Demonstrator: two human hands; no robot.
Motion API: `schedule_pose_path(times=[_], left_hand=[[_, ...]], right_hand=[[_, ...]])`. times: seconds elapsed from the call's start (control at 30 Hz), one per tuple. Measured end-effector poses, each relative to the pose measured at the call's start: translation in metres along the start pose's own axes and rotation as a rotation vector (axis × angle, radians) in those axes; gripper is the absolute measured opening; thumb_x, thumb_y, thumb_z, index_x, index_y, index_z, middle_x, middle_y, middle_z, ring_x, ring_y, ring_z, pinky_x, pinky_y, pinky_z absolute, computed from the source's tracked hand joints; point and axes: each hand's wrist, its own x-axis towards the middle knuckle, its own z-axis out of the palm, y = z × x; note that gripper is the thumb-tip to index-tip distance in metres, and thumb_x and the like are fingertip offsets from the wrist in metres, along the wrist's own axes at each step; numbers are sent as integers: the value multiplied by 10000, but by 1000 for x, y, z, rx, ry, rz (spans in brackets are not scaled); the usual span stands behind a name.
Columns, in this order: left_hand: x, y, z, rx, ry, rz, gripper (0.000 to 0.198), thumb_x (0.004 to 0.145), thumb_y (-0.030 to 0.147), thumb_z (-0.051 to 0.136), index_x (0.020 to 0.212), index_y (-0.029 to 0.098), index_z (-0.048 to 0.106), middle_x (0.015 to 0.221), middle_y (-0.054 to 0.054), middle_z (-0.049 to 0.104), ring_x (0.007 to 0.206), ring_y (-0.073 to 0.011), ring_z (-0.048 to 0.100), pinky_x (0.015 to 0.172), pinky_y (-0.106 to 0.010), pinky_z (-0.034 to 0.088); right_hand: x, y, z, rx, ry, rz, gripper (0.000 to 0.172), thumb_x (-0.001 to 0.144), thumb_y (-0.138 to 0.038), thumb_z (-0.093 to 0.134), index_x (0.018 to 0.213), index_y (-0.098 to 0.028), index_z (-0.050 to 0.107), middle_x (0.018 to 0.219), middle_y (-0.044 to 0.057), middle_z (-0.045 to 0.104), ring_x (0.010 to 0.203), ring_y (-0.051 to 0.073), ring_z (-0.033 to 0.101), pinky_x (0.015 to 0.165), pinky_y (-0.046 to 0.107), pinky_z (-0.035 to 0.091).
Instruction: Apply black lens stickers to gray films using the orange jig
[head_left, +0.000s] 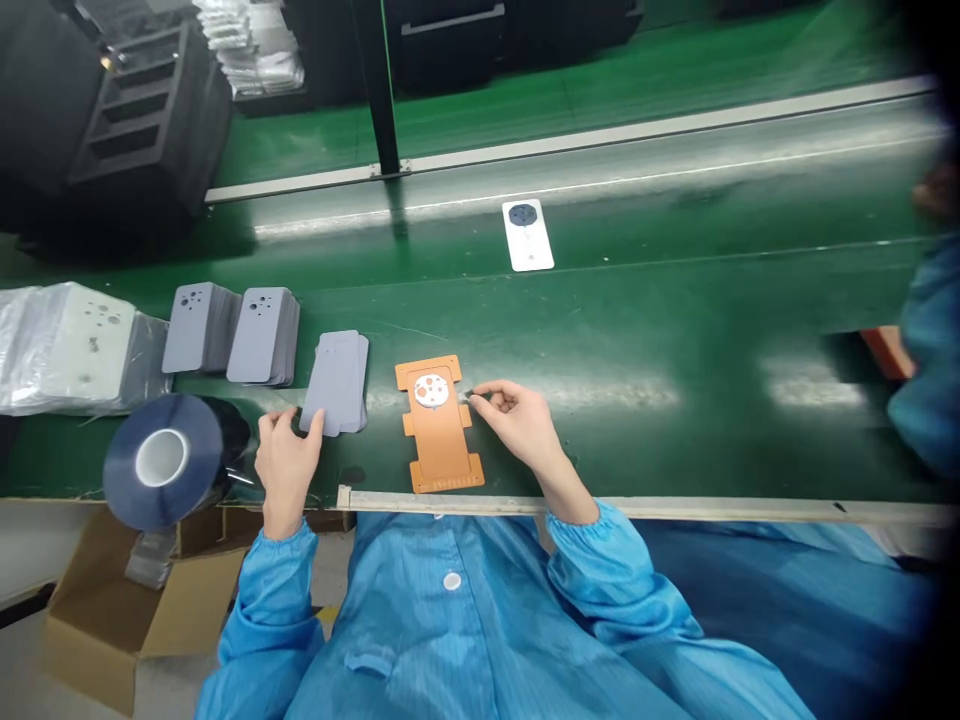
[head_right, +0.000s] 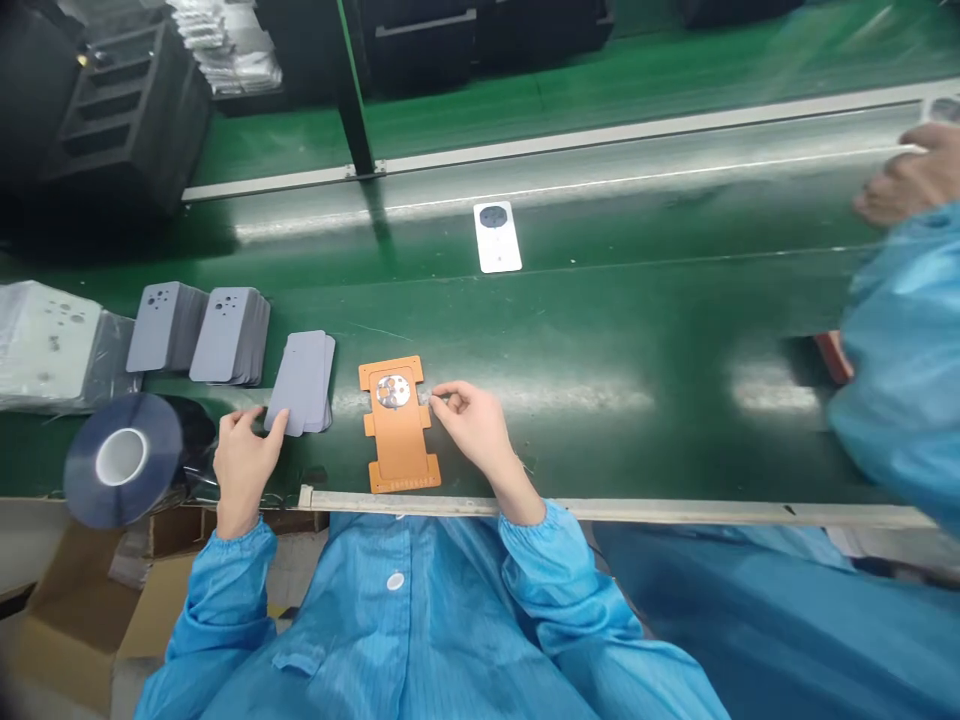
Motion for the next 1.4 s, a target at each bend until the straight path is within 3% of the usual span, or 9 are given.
schedule_pose_path(times=[0.2, 0.3, 0.43, 0.57, 0.67, 0.77, 0.87, 1.13, 1.4], left_hand=[[2, -9, -9, -475, 118, -79, 341, 871, 501, 709, 968, 175, 705, 908, -63, 701, 751, -202, 666, 732, -354, 576], [-12, 11, -18, -860, -8, -112, 383, 849, 490, 755, 1047, 175, 664, 838, -21, 705, 573, -121, 608, 528, -242, 497], [-50, 48, -9, -1032, -259, -14, 476, 855, 424, 787, 1230, 224, 572, 940, -24, 734, 644, -118, 677, 515, -199, 514], [-90, 69, 22, -966, -428, 192, 418, 950, 386, 688, 1306, 241, 522, 972, -46, 729, 766, -155, 729, 635, -252, 596], [-104, 70, 36, -683, -227, 425, 407, 982, 335, 661, 1365, 249, 552, 1210, -127, 701, 1099, -256, 719, 882, -406, 631], [-106, 65, 38, -452, -91, 698, 532, 980, 282, 674, 1489, 283, 517, 1612, -177, 447, 1488, -369, 463, 1158, -585, 479], [-105, 60, 37, -361, -145, 860, 652, 950, 287, 726, 1552, 325, 477, 1769, -137, 163, 1593, -427, 275, 1204, -645, 412], [-104, 54, 47, -312, -193, 907, 740, 932, 294, 761, 1587, 366, 423, 1792, -107, 62, 1616, -427, 213, 1194, -673, 417], [-105, 52, 52, -367, -170, 891, 644, 936, 312, 759, 1529, 340, 508, 1784, -108, 127, 1611, -414, 237, 1195, -660, 430]], right_hand=[[3, -11, -1, 24, 10, -15, 273, 834, -424, 694, 933, -187, 789, 597, -28, 561, 576, 160, 539, 593, 314, 425], [2, -23, 2, 113, -21, -36, 317, 849, -433, 708, 1019, -179, 791, 696, 5, 649, 636, 163, 583, 636, 323, 482], [4, -40, 11, 361, -179, -97, 591, 880, -459, 722, 1394, -181, 639, 1083, 90, 757, 847, 188, 700, 797, 360, 591], [13, -42, 19, 479, -338, -170, 761, 884, -322, 713, 1581, -218, 428, 1180, 90, 737, 989, 204, 735, 892, 377, 624], [18, -37, 19, 437, -371, -200, 696, 888, -240, 660, 1554, -203, 460, 1121, 80, 734, 966, 204, 744, 870, 367, 633], [18, -34, 16, 371, -349, -207, 605, 916, -244, 613, 1510, -195, 511, 1128, 85, 726, 890, 198, 737, 797, 355, 637], [16, -33, 13, 264, -316, -242, 540, 931, -227, 583, 1470, -210, 553, 1139, 79, 715, 848, 189, 714, 797, 363, 630], [21, -24, 16, -220, -137, -527, 504, 913, -174, 588, 1414, -226, 611, 1398, 157, 589, 1312, 327, 546, 1123, 554, 485], [11, -26, 26, -647, -164, -507, 566, 1025, -251, 479, 1579, -140, 464, 1753, 200, 205, 1618, 392, 204, 1262, 671, 244]])
